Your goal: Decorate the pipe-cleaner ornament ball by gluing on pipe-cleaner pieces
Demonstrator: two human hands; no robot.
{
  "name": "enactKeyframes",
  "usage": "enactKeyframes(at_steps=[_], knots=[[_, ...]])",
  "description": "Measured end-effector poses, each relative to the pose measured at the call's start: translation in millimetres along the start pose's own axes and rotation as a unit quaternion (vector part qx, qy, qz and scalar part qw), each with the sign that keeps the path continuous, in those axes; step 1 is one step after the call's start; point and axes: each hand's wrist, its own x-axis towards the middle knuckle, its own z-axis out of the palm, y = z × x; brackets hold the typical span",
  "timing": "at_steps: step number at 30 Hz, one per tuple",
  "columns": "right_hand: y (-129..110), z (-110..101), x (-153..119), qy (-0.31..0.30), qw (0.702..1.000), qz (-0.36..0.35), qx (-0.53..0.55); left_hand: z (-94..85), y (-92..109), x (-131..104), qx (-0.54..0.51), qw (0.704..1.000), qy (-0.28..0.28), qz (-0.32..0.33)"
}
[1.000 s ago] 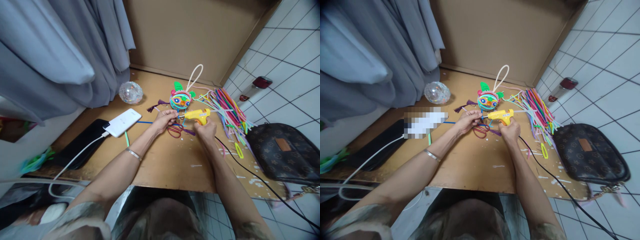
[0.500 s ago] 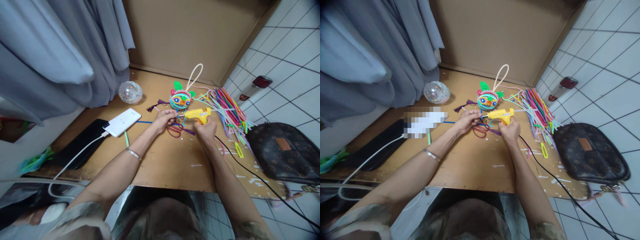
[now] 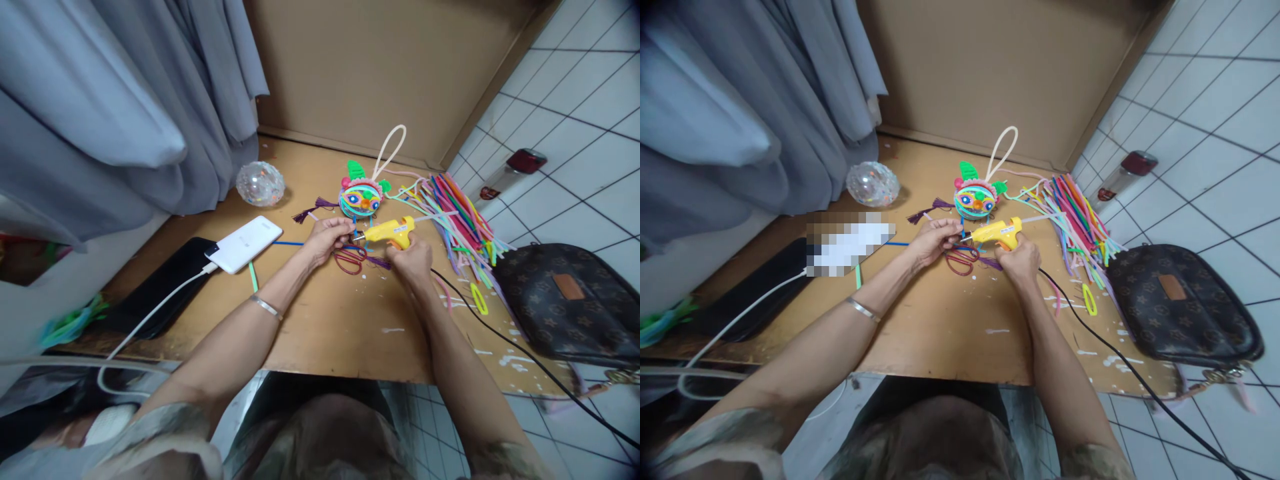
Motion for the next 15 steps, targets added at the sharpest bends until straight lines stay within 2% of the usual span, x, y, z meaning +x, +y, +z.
enactKeyframes(at_steps=[3, 10, 15], knots=[[1.0, -0.9, 1.2, -0.022, 1.000, 0.003, 0.016, -1.6, 1.2, 0.2, 0.007, 1.000, 0.001, 0.008], [-0.2, -3.0, 1.7, 0.002, 1.000, 0.011, 0.001, -0.4, -0.9, -1.4, 0.019, 1.000, -0.020, 0.003], [5.5, 1.0, 2.9, -0.011, 1.000, -0.001, -0.001, -0.3, 0.1, -1.9, 0.020, 0.999, -0.030, -0.001]])
